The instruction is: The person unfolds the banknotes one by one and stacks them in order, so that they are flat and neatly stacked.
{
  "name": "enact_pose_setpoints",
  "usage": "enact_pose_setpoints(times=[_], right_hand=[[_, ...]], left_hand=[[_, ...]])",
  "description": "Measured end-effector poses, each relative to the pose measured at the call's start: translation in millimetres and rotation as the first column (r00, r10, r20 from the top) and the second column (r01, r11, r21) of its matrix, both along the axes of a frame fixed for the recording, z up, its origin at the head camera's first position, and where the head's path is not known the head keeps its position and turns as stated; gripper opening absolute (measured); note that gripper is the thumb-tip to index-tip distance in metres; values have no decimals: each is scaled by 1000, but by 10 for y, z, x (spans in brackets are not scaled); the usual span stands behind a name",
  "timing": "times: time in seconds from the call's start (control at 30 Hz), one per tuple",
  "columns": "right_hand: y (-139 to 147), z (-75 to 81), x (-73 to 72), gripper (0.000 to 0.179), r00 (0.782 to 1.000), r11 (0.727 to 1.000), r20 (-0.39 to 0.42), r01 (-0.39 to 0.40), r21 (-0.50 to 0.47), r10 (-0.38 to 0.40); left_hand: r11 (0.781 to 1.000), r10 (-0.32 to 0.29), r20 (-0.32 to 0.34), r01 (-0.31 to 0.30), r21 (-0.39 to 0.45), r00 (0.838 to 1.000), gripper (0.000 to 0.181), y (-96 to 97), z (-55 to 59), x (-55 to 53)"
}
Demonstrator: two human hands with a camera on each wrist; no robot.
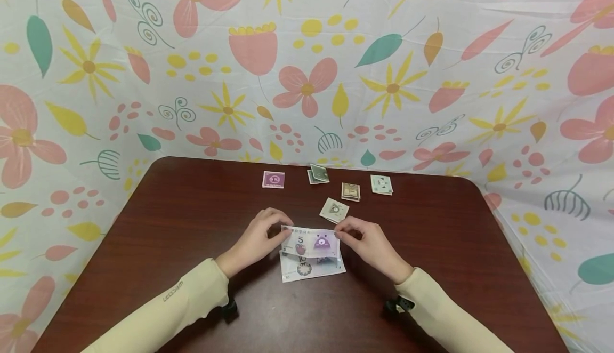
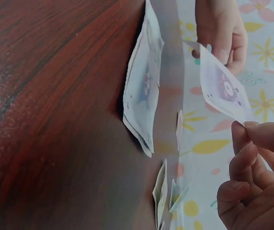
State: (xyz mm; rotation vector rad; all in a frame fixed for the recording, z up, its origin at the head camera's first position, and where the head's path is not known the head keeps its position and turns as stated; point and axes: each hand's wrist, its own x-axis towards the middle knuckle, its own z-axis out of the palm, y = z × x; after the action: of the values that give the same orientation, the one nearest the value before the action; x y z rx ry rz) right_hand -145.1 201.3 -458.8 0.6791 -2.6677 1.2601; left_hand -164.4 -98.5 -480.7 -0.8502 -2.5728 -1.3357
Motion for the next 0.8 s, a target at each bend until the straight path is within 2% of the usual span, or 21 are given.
enact_pose_setpoints(times=[0.13, 0.2, 0.3, 0.4, 0.57, 0.8], right_hand=[[11, -2, -16, 16, 1000, 1000, 6, 7, -10, -7], [13, -14, -26, 15, 1000, 1000, 28, 9, -8, -9], [11, -51, -38, 15, 997, 1000, 76, 6, 7, -7], [7, -99, -40, 13, 991, 999, 135, -11, 36, 6], [-12, -171, -38, 10, 979, 992, 202, -57, 111, 34], [-70, -244, -53, 11, 983, 978, 178, -71, 195, 36]], left_hand=[[999, -10, 73, 8, 34, 997, 12, 12, 38, 4], [998, -31, 127, 25, 49, 991, 12, 12, 45, 21], [998, -58, 165, 53, 30, 985, 12, 11, 37, 55], [996, -63, 169, 71, -46, 984, 11, 4, 16, 94], [980, -20, 167, 52, -192, 986, 10, -4, -42, 156], [940, 29, 162, 28, -341, 986, 9, 36, -103, 198]])
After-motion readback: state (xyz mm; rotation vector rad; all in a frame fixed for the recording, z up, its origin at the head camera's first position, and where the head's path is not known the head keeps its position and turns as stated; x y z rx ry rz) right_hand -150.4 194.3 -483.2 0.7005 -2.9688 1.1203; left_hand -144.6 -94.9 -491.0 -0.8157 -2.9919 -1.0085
